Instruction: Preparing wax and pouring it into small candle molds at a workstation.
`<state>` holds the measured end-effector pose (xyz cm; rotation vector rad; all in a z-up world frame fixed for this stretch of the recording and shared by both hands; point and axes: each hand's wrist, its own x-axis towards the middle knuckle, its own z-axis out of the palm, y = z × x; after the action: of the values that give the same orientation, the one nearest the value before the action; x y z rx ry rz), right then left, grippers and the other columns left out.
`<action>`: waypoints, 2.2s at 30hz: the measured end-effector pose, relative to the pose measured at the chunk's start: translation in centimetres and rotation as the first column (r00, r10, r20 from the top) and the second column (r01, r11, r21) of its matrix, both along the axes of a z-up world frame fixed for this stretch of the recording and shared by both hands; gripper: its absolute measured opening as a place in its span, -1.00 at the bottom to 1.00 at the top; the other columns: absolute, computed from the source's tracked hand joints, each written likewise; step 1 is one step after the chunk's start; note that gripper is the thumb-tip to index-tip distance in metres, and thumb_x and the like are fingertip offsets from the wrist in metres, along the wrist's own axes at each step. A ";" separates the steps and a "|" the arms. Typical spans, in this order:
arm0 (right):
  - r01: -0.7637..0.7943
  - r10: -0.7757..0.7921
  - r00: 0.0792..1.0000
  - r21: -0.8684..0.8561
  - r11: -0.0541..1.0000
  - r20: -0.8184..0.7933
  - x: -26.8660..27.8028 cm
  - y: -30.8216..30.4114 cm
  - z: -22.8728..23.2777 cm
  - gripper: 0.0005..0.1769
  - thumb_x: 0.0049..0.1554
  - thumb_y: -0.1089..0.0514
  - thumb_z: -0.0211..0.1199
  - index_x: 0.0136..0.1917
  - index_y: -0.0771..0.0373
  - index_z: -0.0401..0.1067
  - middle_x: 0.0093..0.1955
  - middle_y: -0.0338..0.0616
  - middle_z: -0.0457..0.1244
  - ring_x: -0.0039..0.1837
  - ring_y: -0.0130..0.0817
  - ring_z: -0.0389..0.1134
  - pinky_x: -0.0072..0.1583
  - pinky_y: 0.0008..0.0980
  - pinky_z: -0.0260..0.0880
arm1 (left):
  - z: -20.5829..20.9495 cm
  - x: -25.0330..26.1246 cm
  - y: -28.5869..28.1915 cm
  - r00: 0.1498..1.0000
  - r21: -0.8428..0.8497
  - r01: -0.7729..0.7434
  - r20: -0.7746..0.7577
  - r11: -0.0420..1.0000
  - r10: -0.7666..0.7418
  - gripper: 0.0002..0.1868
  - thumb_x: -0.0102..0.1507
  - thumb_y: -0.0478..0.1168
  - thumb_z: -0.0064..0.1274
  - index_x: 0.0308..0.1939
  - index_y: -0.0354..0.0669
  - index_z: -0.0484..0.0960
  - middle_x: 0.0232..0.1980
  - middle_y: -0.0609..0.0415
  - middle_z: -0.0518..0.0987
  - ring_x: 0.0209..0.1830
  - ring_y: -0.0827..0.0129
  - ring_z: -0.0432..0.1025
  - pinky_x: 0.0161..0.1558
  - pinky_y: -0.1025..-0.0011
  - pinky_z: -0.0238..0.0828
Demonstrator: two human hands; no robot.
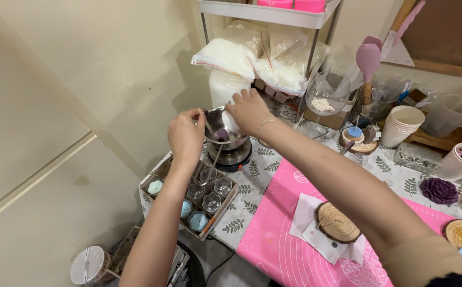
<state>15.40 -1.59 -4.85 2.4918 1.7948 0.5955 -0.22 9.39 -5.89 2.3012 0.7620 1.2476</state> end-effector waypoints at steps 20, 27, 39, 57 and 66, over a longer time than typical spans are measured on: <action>-0.027 -0.010 0.967 -0.142 0.989 -0.254 -0.1 1.3 1.4 -0.29 -0.17 -0.03 0.58 0.22 0.08 0.41 0.16 0.02 0.27 0.29 0.07 0.27 0.20 0.00 0.39 | -0.1 -1.1 1.0 0.987 -0.001 -0.017 -0.158 1.000 0.017 -0.75 0.30 -0.05 0.10 -0.16 -0.08 0.79 -0.25 -0.09 0.70 -0.27 -0.06 0.58 -0.15 0.11 0.50; 0.045 -0.153 0.903 -0.265 0.963 -0.402 -1.5 0.4 3.0 -0.34 -0.07 -0.09 0.49 0.28 0.08 0.48 0.15 0.07 0.34 0.23 0.01 0.40 0.28 -0.12 0.43 | -0.2 -1.5 1.5 0.982 0.032 -0.048 -0.182 0.998 0.053 -0.76 0.32 -0.05 0.10 -0.14 -0.05 0.80 -0.26 -0.10 0.70 -0.27 -0.06 0.58 -0.15 0.10 0.50; 0.002 -0.078 0.902 -0.177 0.984 -0.425 -1.4 -1.3 2.8 -0.33 -0.08 -0.07 0.47 0.29 0.13 0.49 0.09 0.10 0.39 0.17 -0.02 0.42 0.27 -0.16 0.42 | -0.4 -1.6 0.6 0.978 -0.128 0.029 -0.200 0.991 -0.055 -0.77 0.29 -0.04 0.15 -0.12 0.00 0.81 -0.30 -0.11 0.68 -0.31 -0.01 0.58 -0.18 0.17 0.48; 0.543 0.513 -0.249 0.321 0.776 -0.821 0.1 -17.4 -1.6 -0.33 0.08 0.16 0.28 0.38 0.53 0.22 0.20 -0.03 0.35 0.20 -0.31 0.46 0.32 -0.37 0.41 | -0.9 -1.4 -0.2 0.997 0.126 0.071 -0.048 0.990 -0.065 -0.79 0.32 -0.10 0.15 -0.11 -0.10 0.79 -0.11 -0.03 0.70 -0.36 0.06 0.56 -0.24 0.16 0.45; 0.564 0.571 0.064 0.502 0.656 -0.818 -4.0 -24.1 -6.2 -0.27 0.01 0.41 0.27 0.45 0.31 0.22 0.27 -0.08 0.30 0.23 -0.31 0.35 0.22 -0.23 0.41 | 1.1 -1.5 -6.6 0.982 0.226 0.109 0.124 0.968 -0.140 -0.86 0.38 -0.21 0.15 -0.04 -0.11 0.77 -0.05 0.05 0.69 -0.26 0.19 0.59 -0.20 0.31 0.48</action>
<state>11.42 -25.69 -11.03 4.1634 1.8627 -1.3174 -1.77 2.79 -4.80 2.3592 0.4436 1.4784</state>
